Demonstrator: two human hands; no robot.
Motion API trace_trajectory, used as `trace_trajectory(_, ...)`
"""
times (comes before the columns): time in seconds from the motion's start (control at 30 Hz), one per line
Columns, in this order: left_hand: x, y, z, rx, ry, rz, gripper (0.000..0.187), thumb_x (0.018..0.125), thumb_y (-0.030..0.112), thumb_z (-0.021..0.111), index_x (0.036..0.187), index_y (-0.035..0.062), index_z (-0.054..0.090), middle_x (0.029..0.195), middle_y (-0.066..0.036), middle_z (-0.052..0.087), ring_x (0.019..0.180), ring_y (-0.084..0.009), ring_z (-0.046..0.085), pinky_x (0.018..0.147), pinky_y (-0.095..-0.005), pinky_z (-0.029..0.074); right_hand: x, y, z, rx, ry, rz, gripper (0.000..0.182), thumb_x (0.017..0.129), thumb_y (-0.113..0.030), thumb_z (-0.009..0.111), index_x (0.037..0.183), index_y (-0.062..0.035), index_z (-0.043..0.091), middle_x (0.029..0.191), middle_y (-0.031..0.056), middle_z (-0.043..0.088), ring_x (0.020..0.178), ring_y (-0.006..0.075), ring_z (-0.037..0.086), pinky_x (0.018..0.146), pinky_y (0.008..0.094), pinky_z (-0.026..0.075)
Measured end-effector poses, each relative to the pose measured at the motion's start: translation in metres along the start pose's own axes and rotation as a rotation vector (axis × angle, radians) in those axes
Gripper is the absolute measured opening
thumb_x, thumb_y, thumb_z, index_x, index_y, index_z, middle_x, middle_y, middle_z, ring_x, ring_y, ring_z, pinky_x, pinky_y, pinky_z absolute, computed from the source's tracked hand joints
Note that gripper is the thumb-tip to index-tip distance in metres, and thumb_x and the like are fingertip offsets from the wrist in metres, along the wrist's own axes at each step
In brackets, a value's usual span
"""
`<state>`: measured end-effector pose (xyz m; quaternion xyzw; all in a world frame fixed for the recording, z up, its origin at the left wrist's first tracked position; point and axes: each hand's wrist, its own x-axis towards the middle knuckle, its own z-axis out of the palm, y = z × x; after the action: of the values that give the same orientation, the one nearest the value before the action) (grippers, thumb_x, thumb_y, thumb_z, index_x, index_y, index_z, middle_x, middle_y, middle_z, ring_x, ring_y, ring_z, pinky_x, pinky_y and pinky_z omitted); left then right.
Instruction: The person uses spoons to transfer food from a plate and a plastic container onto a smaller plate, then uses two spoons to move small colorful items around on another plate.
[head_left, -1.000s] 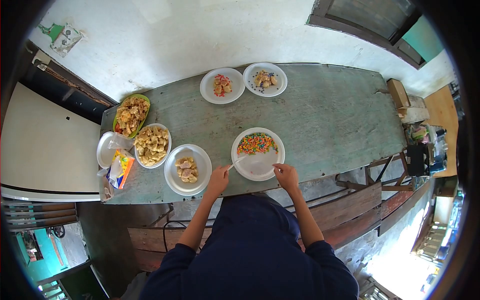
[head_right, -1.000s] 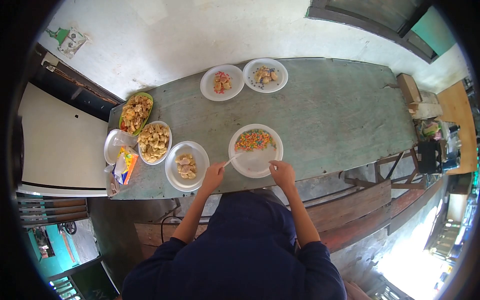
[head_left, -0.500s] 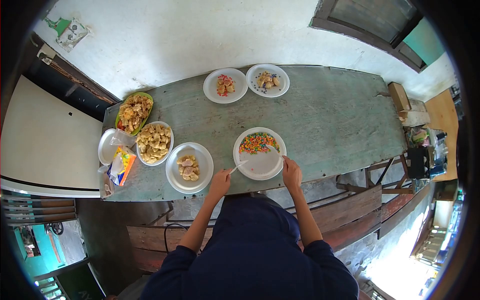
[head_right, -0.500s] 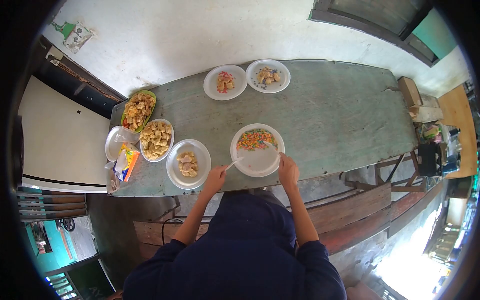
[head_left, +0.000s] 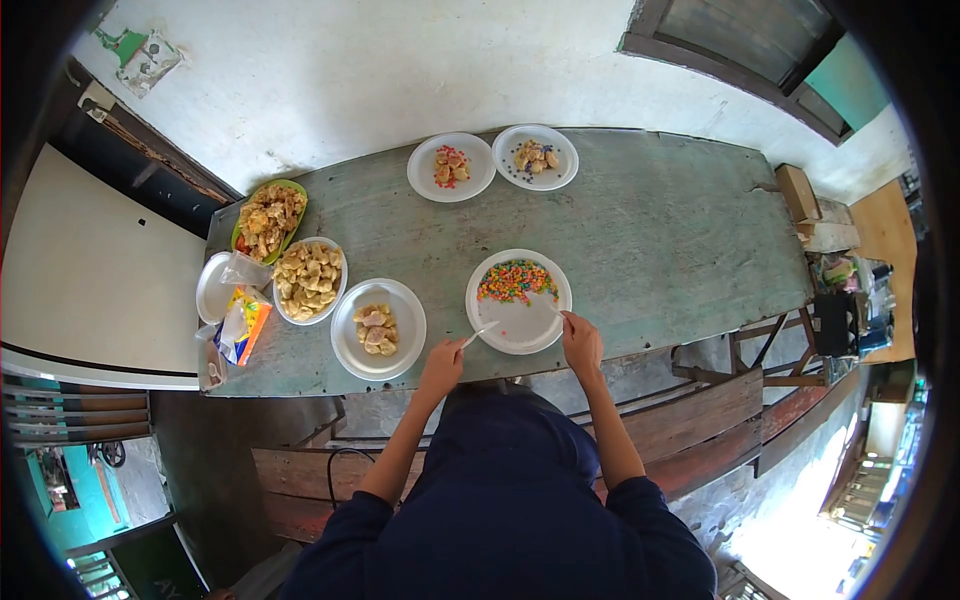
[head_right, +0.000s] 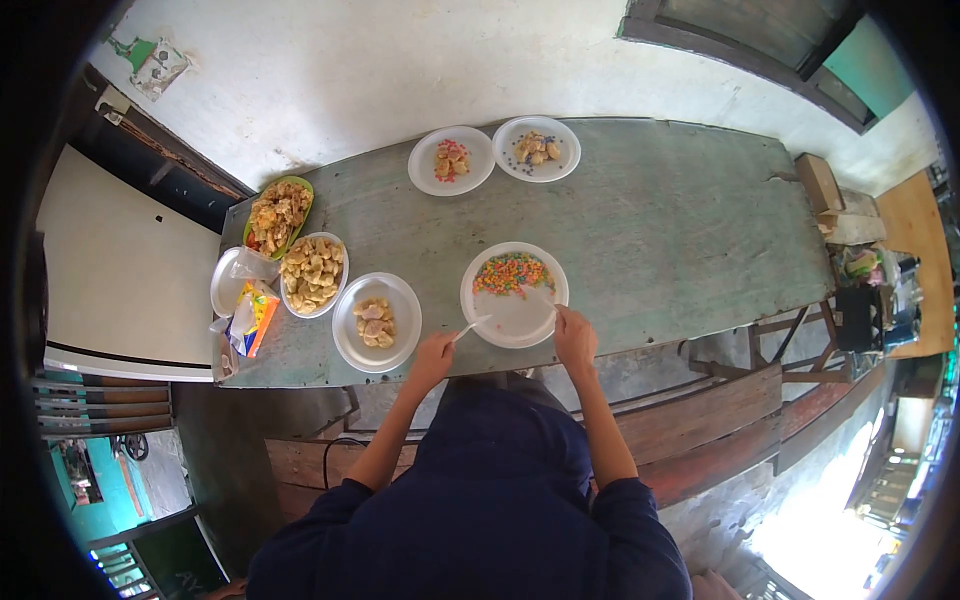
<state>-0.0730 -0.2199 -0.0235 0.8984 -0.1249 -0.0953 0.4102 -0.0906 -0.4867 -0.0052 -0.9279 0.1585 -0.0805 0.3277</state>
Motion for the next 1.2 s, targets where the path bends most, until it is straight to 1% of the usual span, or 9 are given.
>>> trace_trajectory(0.17, -0.006, 0.007, -0.003, -0.003, -0.014, -0.01, 0.025, 0.082, 0.007, 0.047, 0.102, -0.0001, 0.059, 0.082, -0.022, 0.054, 0.077, -0.0379, 0.053, 0.068, -0.0428, 0.042, -0.001, 0.001, 0.0, 0.003, -0.007, -0.031, 0.021, 0.084, -0.016, 0.049, 0.097, -0.0082, 0.063, 0.083, 0.0154, 0.061, 0.075, 0.0327, 0.059, 0.064, 0.0394, 0.045)
trace_trajectory(0.23, -0.008, 0.011, -0.005, -0.012, -0.004, -0.008, 0.025, 0.082, 0.007, 0.047, 0.102, 0.0, 0.059, 0.082, -0.022, 0.053, 0.076, -0.0379, 0.053, 0.068, -0.0427, 0.042, -0.002, 0.002, 0.002, -0.052, 0.021, -0.021, 0.02, 0.084, -0.016, 0.049, 0.097, -0.0082, 0.063, 0.081, 0.0149, 0.061, 0.073, 0.0323, 0.058, 0.063, 0.0399, 0.045)
trace_trajectory(0.33, -0.008, 0.015, -0.008, -0.026, 0.008, -0.014, 0.025, 0.082, 0.007, 0.047, 0.102, 0.0003, 0.059, 0.082, -0.022, 0.053, 0.076, -0.0377, 0.053, 0.068, -0.0424, 0.042, -0.001, 0.002, 0.002, -0.007, 0.062, -0.017, 0.02, 0.083, -0.015, 0.05, 0.096, -0.0084, 0.063, 0.08, 0.0146, 0.061, 0.072, 0.0321, 0.058, 0.062, 0.0401, 0.045)
trace_trajectory(0.43, -0.008, 0.012, -0.005, -0.037, 0.012, -0.01, 0.025, 0.082, 0.007, 0.047, 0.102, 0.0007, 0.059, 0.082, -0.021, 0.053, 0.077, -0.0375, 0.053, 0.068, -0.0422, 0.042, 0.001, 0.008, 0.006, 0.002, 0.024, -0.073, 0.02, 0.083, -0.015, 0.05, 0.097, -0.0089, 0.063, 0.078, 0.0142, 0.06, 0.071, 0.032, 0.058, 0.061, 0.0401, 0.044)
trace_trajectory(0.53, -0.008, 0.012, -0.004, -0.033, 0.012, -0.001, 0.025, 0.082, 0.007, 0.047, 0.102, 0.001, 0.059, 0.081, -0.021, 0.053, 0.077, -0.0374, 0.053, 0.068, -0.042, 0.042, 0.0, 0.003, 0.003, -0.013, -0.017, -0.077, 0.02, 0.083, -0.015, 0.051, 0.097, -0.0095, 0.063, 0.076, 0.0136, 0.06, 0.069, 0.0312, 0.058, 0.06, 0.0395, 0.044)
trace_trajectory(0.67, -0.006, 0.012, -0.001, -0.026, -0.007, -0.01, 0.025, 0.081, 0.006, 0.047, 0.102, 0.0, 0.058, 0.081, -0.021, 0.053, 0.076, -0.0373, 0.053, 0.068, -0.0419, 0.042, 0.002, 0.003, 0.004, -0.018, 0.025, -0.094, 0.02, 0.083, -0.015, 0.051, 0.097, -0.0101, 0.063, 0.074, 0.013, 0.059, 0.068, 0.0305, 0.058, 0.059, 0.0391, 0.044)
trace_trajectory(0.73, -0.005, 0.012, 0.0, -0.036, -0.01, -0.004, 0.025, 0.081, 0.006, 0.047, 0.102, -0.0006, 0.058, 0.081, -0.021, 0.053, 0.076, -0.0372, 0.053, 0.068, -0.0418, 0.042, 0.003, 0.003, 0.005, -0.059, -0.068, -0.067, 0.02, 0.082, -0.015, 0.051, 0.097, -0.0102, 0.063, 0.075, 0.0129, 0.059, 0.068, 0.0301, 0.058, 0.059, 0.0387, 0.044)
trace_trajectory(0.97, 0.002, 0.013, 0.0, -0.047, -0.003, 0.017, 0.025, 0.081, 0.006, 0.047, 0.102, -0.0016, 0.059, 0.08, -0.021, 0.053, 0.076, -0.037, 0.053, 0.068, -0.0417, 0.042, 0.008, 0.002, 0.005, -0.04, -0.019, -0.077, 0.02, 0.081, -0.016, 0.052, 0.097, -0.0112, 0.064, 0.075, 0.0127, 0.059, 0.068, 0.0298, 0.058, 0.059, 0.0392, 0.044)
trace_trajectory(1.2, 0.008, 0.012, 0.001, -0.018, -0.026, 0.004, 0.025, 0.082, 0.006, 0.047, 0.103, -0.0012, 0.058, 0.079, -0.021, 0.052, 0.073, -0.0365, 0.053, 0.066, -0.0413, 0.041, 0.005, 0.0, 0.006, -0.046, -0.06, -0.084, 0.018, 0.079, -0.017, 0.054, 0.092, -0.0119, 0.066, 0.072, 0.012, 0.059, 0.065, 0.0298, 0.057, 0.057, 0.0401, 0.044)
